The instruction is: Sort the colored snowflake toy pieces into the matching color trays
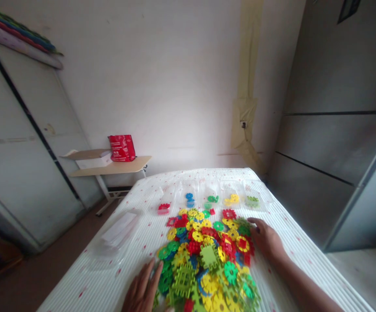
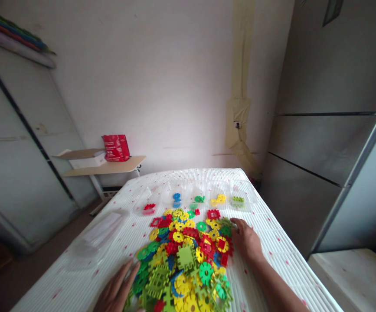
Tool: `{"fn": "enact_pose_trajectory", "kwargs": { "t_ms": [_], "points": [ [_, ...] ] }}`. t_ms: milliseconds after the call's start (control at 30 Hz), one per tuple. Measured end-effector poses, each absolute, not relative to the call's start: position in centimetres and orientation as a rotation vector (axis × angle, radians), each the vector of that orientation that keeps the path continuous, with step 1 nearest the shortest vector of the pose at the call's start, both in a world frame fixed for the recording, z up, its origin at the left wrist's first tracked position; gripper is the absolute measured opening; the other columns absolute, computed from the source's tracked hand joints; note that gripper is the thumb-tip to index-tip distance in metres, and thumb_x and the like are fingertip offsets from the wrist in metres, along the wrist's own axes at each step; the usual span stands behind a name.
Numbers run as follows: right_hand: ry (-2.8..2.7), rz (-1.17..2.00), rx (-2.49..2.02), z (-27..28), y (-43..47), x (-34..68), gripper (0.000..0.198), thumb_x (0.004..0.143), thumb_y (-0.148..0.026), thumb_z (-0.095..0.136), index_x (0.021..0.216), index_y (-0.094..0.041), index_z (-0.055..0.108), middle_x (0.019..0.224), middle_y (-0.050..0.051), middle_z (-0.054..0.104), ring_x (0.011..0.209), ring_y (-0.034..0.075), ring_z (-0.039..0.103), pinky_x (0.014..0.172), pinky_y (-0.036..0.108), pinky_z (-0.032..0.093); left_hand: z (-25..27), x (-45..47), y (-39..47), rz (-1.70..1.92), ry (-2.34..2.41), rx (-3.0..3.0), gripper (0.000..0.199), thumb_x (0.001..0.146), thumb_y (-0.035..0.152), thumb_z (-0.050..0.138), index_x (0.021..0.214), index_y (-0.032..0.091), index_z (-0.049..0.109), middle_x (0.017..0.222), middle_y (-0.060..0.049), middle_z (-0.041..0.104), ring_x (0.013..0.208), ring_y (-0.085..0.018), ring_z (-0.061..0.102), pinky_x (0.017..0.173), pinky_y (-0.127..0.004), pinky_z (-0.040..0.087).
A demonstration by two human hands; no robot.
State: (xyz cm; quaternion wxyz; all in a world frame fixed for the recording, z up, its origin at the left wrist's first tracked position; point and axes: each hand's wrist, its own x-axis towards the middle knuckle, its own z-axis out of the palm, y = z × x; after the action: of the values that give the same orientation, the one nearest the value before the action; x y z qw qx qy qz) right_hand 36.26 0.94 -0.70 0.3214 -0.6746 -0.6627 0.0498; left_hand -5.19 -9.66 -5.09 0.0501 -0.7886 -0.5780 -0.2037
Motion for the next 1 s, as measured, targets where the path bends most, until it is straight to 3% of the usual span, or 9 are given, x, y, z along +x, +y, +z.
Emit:
{"fn": "enact_pose_trajectory", "kwargs": {
  "t_ms": [200, 433, 700, 867, 1000],
  "points": [
    [-1.836, 0.115, -1.709, -0.8, 1.1, 36.2, 0.028, 0.079, -0.028, 0.045, 0.100, -0.024, 0.063, 0.102, 0.004, 0.066, 0.086, 0.020, 0.063, 0.073, 0.028, 0.047, -3.7, -2.2, -8.1, -0.701, -1.726, -2.419, 0.072, 0.081, 0.029, 0.050, 0.142, 0.035, 0.012, 0.148, -0.002, 0.028, 0.130, -0.027, 0.035, 0.102, -0.043, 0.038],
    [-1.836, 0.135, -1.702, -0.7, 1.2, 36.1, 0.026, 0.080, -0.026, 0.044, 0.097, -0.023, 0.063, 0.098, 0.004, 0.066, 0.082, 0.019, 0.062, 0.069, 0.027, 0.045, -2.6, -0.1, -5.4, -0.842, -1.815, -2.442, 0.059, 0.085, 0.017, 0.037, 0.140, 0.031, 0.024, 0.147, -0.002, 0.029, 0.133, -0.023, 0.029, 0.107, -0.044, 0.031],
    [-1.728, 0.051, -1.553, 2.9, 0.5, 36.9, 0.027, 0.082, -0.038, 0.043, 0.089, -0.020, 0.062, 0.087, 0.005, 0.065, 0.062, 0.014, 0.058, 0.056, 0.024, 0.044, -1.2, 0.3, -3.6, -1.368, -1.997, -2.359, 0.043, 0.089, 0.033, 0.034, 0.129, 0.026, 0.046, 0.134, -0.002, 0.049, 0.125, -0.019, 0.043, 0.106, -0.036, 0.035],
    [-1.610, -0.216, -1.839, 7.4, 3.3, 40.4, 0.025, 0.080, -0.033, 0.045, 0.087, -0.020, 0.065, 0.089, 0.007, 0.066, 0.079, 0.019, 0.059, 0.060, 0.025, 0.042, -0.9, -0.3, -4.0, -1.578, -2.120, -2.254, 0.044, 0.086, 0.040, 0.038, 0.125, 0.024, 0.050, 0.131, -0.003, 0.052, 0.123, -0.020, 0.045, 0.104, -0.034, 0.038],
    [-1.679, -0.183, -2.205, 9.3, 6.2, 41.6, 0.026, 0.080, -0.029, 0.044, 0.093, -0.023, 0.067, 0.093, 0.006, 0.066, 0.084, 0.018, 0.060, 0.060, 0.023, 0.041, -1.6, -0.5, -3.9, -1.605, -2.063, -2.280, 0.045, 0.085, 0.041, 0.041, 0.126, 0.025, 0.049, 0.132, -0.005, 0.050, 0.124, -0.022, 0.044, 0.105, -0.040, 0.035]
  ]
}}
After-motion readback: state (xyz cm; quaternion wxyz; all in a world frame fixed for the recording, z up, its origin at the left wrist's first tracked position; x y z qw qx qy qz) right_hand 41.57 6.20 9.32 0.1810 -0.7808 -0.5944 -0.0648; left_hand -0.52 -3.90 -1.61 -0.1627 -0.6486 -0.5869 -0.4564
